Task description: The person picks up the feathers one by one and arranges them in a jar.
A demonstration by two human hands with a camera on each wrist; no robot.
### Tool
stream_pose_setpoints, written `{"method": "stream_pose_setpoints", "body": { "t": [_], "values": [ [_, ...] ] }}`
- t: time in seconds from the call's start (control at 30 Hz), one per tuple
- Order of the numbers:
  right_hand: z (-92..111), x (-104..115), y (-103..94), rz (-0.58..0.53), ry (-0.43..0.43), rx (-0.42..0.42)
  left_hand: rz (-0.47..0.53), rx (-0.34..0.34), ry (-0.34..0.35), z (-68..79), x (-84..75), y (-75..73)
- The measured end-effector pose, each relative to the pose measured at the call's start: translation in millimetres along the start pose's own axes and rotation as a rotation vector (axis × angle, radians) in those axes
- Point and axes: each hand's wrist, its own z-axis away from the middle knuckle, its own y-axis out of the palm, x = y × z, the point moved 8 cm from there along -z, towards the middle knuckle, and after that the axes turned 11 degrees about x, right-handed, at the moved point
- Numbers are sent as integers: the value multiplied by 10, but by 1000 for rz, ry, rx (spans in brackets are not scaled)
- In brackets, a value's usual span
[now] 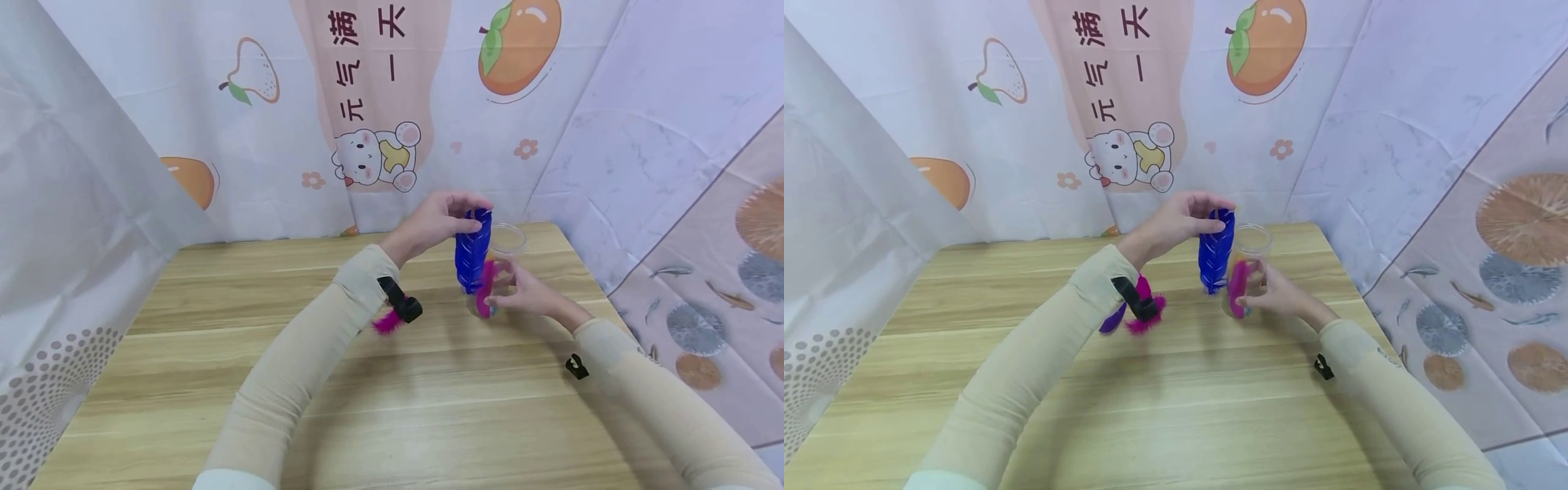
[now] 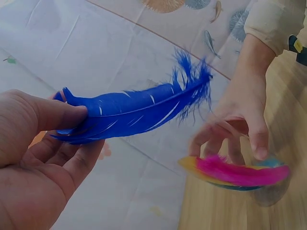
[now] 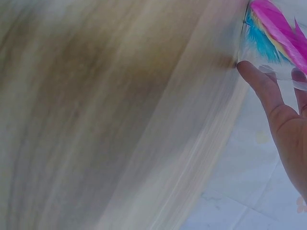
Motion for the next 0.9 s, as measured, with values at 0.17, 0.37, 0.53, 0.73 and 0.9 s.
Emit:
{"method": "stream_pose_setpoints", "body": {
  "t": [0.17, 0.37, 0.53, 0.73, 0.9],
  "values": [
    [-3, 17, -2, 0, -25, -2, 20, -20, 39, -63, -54, 0],
    [-13, 23, 5, -10, -42, -2, 48, -39, 63, -107, -149, 12],
    [-27, 30, 0, -19, -69, 3, 54, -41, 85, -127, -222, 29],
    [-32, 32, -2, -20, -93, 5, 64, -75, 166, -145, -349, 22],
    [-47, 22, 4, -40, -90, 11, 76, -100, 214, -144, -459, 11]
  ]
}}
